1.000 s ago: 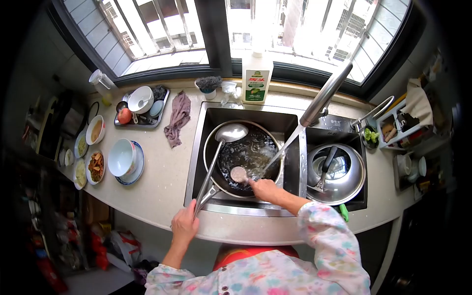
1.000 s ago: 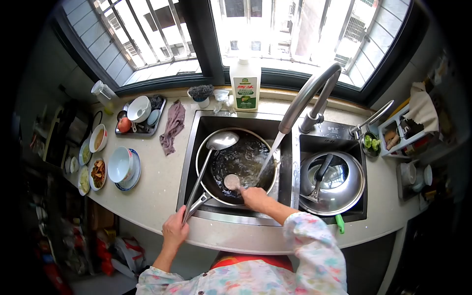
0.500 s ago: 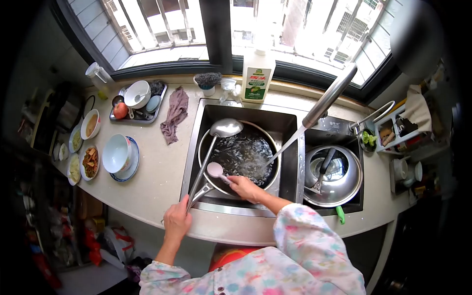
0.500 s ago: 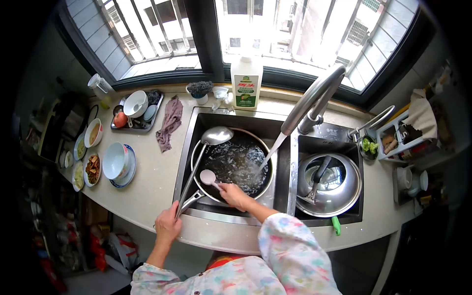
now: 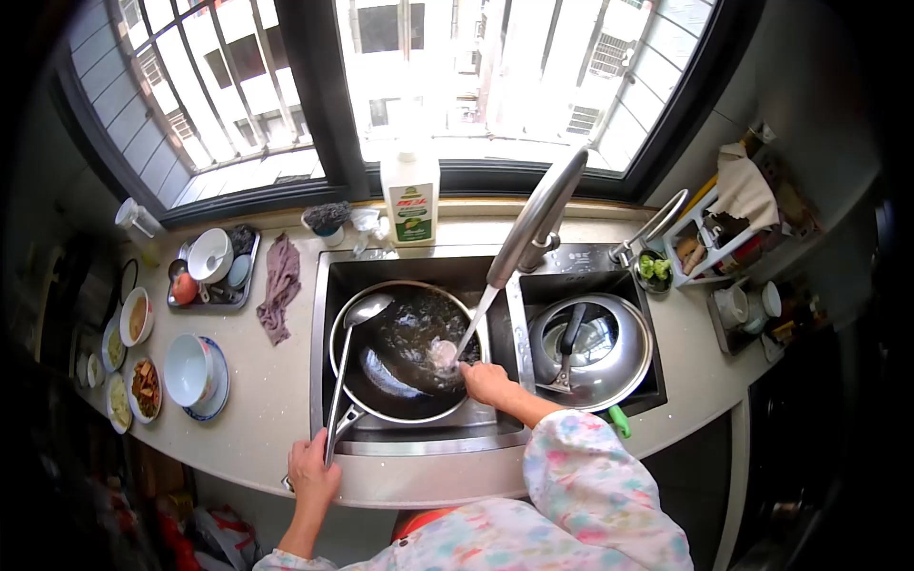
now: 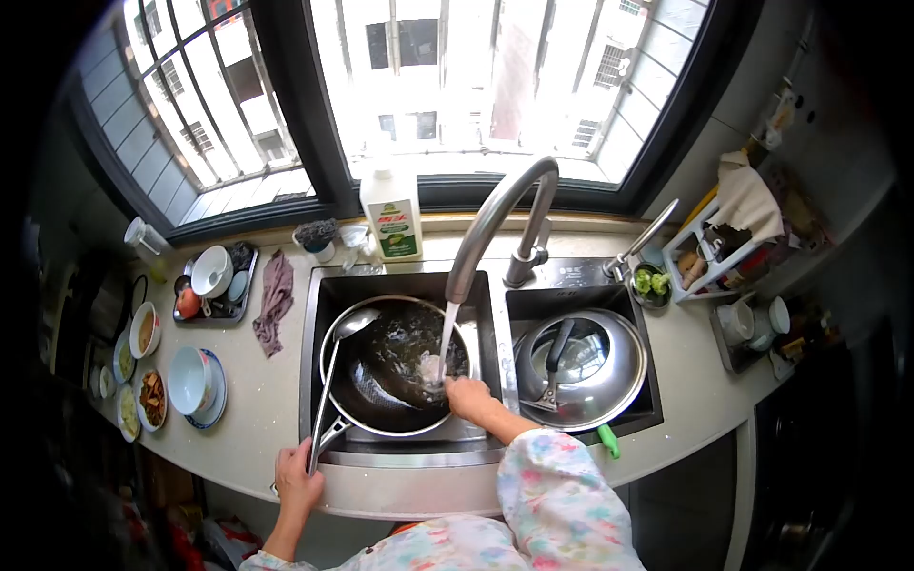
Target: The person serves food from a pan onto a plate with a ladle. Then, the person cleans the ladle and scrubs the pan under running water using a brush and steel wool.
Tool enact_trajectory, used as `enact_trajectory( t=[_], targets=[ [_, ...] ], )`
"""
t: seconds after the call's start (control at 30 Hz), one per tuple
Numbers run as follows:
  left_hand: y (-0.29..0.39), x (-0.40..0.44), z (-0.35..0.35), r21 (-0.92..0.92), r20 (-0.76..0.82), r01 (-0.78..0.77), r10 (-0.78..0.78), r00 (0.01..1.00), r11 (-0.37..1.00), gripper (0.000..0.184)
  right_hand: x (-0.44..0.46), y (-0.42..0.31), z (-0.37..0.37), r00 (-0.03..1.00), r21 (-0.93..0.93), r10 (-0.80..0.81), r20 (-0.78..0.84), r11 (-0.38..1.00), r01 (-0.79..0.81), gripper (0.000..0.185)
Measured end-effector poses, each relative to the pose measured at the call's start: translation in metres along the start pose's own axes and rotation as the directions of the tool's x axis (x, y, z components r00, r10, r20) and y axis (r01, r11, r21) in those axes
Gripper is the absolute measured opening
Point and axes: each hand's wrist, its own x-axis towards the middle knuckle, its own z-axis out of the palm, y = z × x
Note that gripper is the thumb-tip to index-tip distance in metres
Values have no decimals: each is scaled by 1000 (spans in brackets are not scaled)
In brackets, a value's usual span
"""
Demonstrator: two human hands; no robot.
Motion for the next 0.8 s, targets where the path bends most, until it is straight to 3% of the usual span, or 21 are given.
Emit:
enact_trajectory(
  t=[0.03,0.1,0.17,0.27,0.3,0.37,0.43,0.5,0.53,0.63,0.7,0.77,0.8],
  targets=[
    [8,3,-2,-186,58,72,-62,996,980,55,-3,1,-12,1000,33,12,2,999,-12,26],
    [25,7,0,-511,207,244,-158,965,824,56,-6,4,-42,988,177,42,-146,984,-16,23],
    [35,14,5,-671,394,430,-201,897,604,55,-5,17,-84,941,264,167,-296,961,-87,22],
    [49,21,10,-719,632,660,-188,752,218,47,18,77,-117,619,487,402,-674,873,-36,19],
    [52,22,9,-688,690,707,-154,708,167,44,25,101,-129,561,451,389,-731,892,-30,21],
    [57,26,8,-613,783,787,-73,617,70,38,43,135,-154,515,558,533,-671,821,-121,29],
    [64,24,10,-601,796,798,-51,603,40,24,82,188,-147,378,472,460,-803,879,-68,33],
    [62,20,14,-567,823,824,-29,567,0,20,126,248,-137,592,749,572,-567,657,82,51],
    [59,18,18,-552,834,834,-21,552,-9,15,128,249,-146,630,773,597,-497,635,8,48],
    [63,14,19,-518,856,854,-25,517,-45,15,110,207,-185,593,645,651,-474,715,-271,36],
    [63,14,23,-503,864,862,-25,502,-64,13,109,206,-184,617,645,655,-436,706,-293,25],
    [66,13,29,-505,863,858,-33,504,-98,13,122,219,-165,547,794,697,-463,600,-93,24],
    [67,13,34,-509,861,859,-29,508,-64,15,123,221,-158,558,741,633,-536,669,-48,24]
  ],
)
